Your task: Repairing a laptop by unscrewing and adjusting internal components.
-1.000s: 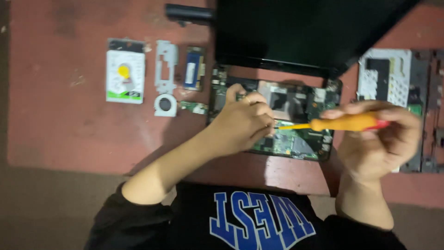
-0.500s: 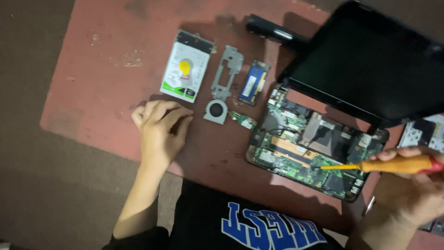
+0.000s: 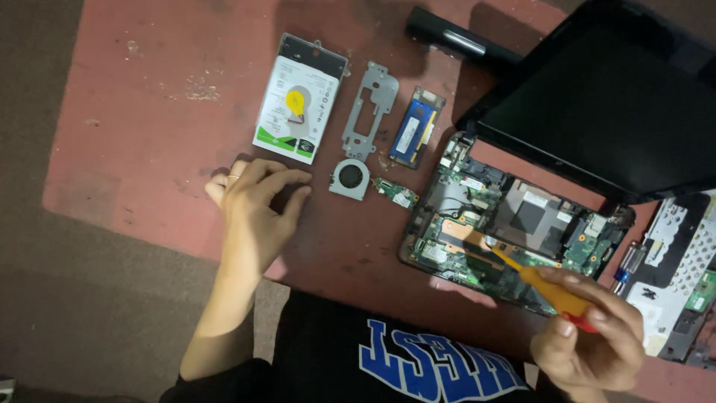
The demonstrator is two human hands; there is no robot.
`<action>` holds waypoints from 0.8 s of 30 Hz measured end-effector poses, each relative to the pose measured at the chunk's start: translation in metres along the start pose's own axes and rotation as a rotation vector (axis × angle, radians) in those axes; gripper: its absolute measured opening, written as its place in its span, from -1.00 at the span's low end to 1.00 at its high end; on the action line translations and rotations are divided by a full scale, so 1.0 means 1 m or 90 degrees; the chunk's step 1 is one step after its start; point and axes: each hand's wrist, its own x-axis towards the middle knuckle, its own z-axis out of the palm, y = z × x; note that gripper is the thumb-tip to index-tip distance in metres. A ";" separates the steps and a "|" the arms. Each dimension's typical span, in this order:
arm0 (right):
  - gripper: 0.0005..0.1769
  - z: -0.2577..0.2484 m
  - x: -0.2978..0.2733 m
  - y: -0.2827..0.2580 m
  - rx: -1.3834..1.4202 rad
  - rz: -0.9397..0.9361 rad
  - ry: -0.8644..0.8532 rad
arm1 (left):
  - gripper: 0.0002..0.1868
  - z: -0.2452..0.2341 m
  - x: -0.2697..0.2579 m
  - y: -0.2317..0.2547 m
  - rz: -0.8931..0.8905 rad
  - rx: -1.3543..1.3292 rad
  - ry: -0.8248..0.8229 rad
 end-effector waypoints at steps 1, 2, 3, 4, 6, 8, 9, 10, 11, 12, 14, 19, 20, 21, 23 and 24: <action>-0.75 0.002 0.002 -0.009 -0.073 0.022 -0.003 | -0.91 0.000 0.000 0.000 -0.003 0.002 0.000; -0.75 0.002 0.002 -0.010 -0.077 0.025 -0.001 | -0.91 0.000 -0.001 0.000 0.000 0.001 -0.004; -0.75 0.001 0.003 -0.012 -0.095 0.037 -0.004 | -0.90 0.001 -0.002 0.000 0.003 0.000 0.002; -0.75 0.000 0.002 -0.014 -0.115 0.050 -0.007 | -0.89 0.001 -0.003 -0.001 0.008 -0.002 0.008; -0.60 0.002 0.016 -0.014 -0.082 0.032 -0.055 | -0.87 -0.002 -0.004 0.002 0.019 0.005 0.002; -0.43 0.006 0.025 -0.011 -0.053 0.014 -0.102 | -0.85 -0.003 -0.004 0.007 0.035 0.009 -0.002; -0.33 0.009 0.026 -0.008 -0.012 0.006 -0.108 | -0.83 -0.004 -0.005 0.011 0.033 0.000 0.017; -0.20 0.013 0.027 -0.005 0.035 0.001 -0.117 | -0.81 -0.006 -0.008 0.015 0.027 -0.005 0.034; -0.20 0.010 0.023 -0.003 0.031 0.007 -0.115 | -0.81 -0.005 -0.007 0.022 0.031 -0.006 0.028; -0.23 0.008 0.019 -0.001 0.027 0.008 -0.100 | -0.81 -0.006 -0.006 0.029 0.087 -0.013 0.025; -0.27 0.012 0.021 -0.002 0.024 0.013 -0.082 | -0.80 -0.006 -0.002 0.051 0.145 -0.019 0.017; -0.33 0.028 0.017 0.010 0.128 -0.011 0.014 | -0.75 0.057 -0.015 0.093 0.395 -0.121 -0.268; -0.33 0.029 0.017 0.010 0.124 -0.012 0.018 | -0.75 0.060 -0.014 0.101 0.401 -0.121 -0.268; -0.27 0.030 0.016 0.009 0.140 0.001 -0.006 | -0.75 0.064 -0.013 0.108 0.529 -0.014 -0.190; -0.21 0.031 0.018 0.006 0.152 0.015 -0.028 | -0.75 0.071 -0.012 0.115 0.656 0.091 -0.106; -0.24 0.031 0.020 0.005 0.136 0.016 -0.036 | -0.75 0.074 -0.011 0.116 0.692 0.118 -0.086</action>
